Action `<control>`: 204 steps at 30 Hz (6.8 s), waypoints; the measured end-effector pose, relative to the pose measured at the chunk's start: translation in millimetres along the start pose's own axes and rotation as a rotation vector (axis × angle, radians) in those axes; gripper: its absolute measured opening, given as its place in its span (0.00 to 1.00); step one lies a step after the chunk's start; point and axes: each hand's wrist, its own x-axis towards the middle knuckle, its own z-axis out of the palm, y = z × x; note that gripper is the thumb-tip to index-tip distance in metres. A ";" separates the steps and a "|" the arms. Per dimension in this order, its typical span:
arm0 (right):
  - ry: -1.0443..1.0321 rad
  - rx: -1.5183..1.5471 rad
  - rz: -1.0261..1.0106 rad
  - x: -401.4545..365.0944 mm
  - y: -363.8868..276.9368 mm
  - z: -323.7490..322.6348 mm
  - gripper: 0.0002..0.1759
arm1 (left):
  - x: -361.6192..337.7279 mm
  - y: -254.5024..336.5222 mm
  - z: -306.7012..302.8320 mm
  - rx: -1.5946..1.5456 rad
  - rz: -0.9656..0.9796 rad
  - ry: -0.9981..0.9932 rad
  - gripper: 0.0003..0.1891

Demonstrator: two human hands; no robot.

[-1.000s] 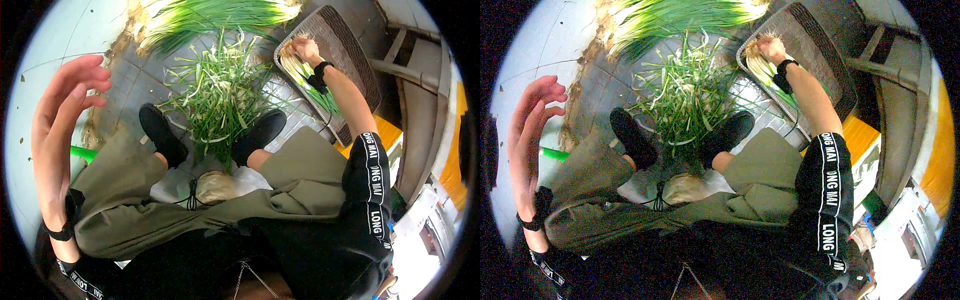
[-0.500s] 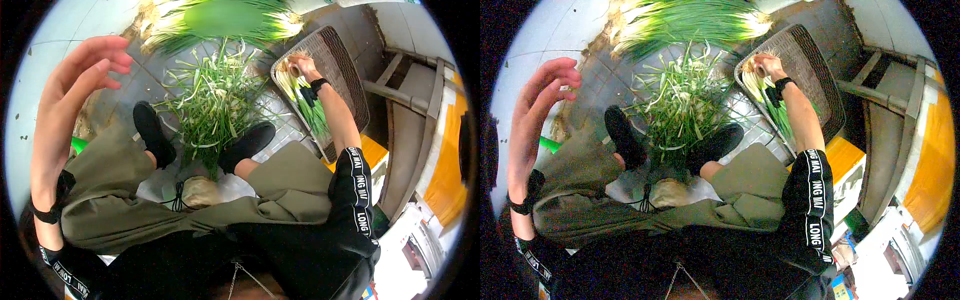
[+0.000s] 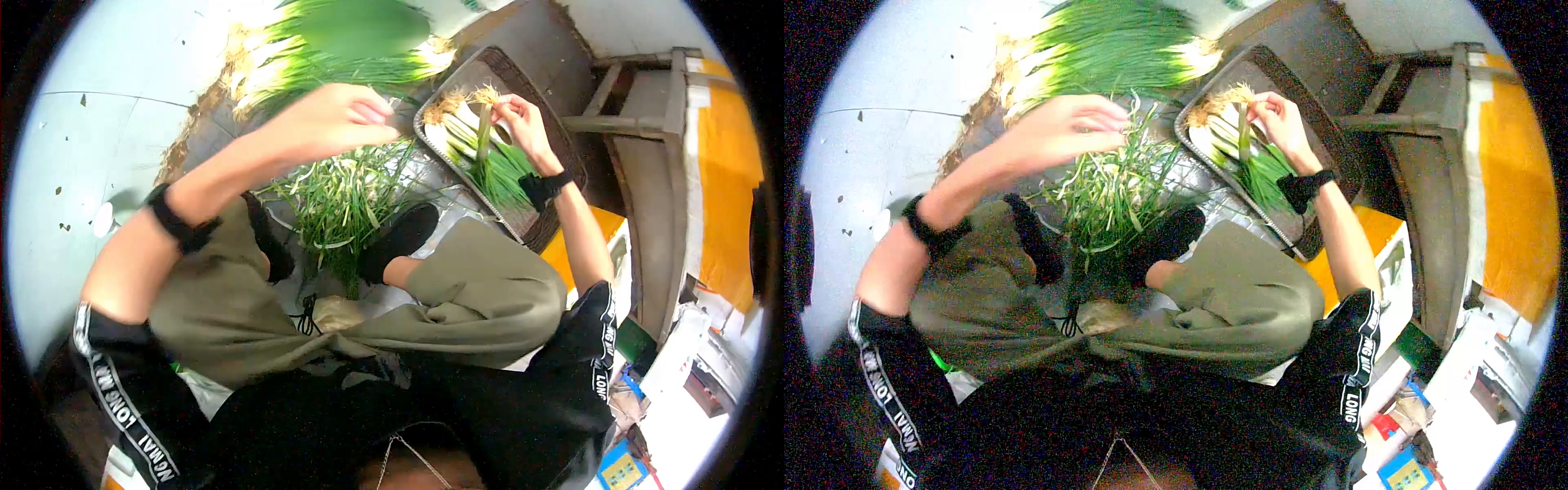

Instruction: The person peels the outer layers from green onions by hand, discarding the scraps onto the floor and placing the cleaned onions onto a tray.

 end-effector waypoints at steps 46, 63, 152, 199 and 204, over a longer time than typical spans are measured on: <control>-0.612 -1.123 -0.272 -0.2 -40.4 222.3 0.21 | -89.7 52.0 -55.9 -0.046 0.143 0.521 0.15; -0.336 -0.019 -0.283 -12.5 -236.6 201.8 0.29 | -59.2 21.6 -49.9 -0.755 0.160 0.545 0.15; 0.377 -0.211 -0.702 76.5 -335.0 126.7 0.19 | -130.2 32.9 -89.8 -0.288 0.208 0.778 0.16; -0.012 0.067 -0.436 -61.0 -289.9 118.0 0.09 | -51.2 64.5 -46.4 -0.105 0.431 0.208 0.24; 0.058 0.039 -0.508 -56.3 -288.6 115.4 0.11 | -53.2 62.7 -51.8 -0.062 0.371 0.415 0.21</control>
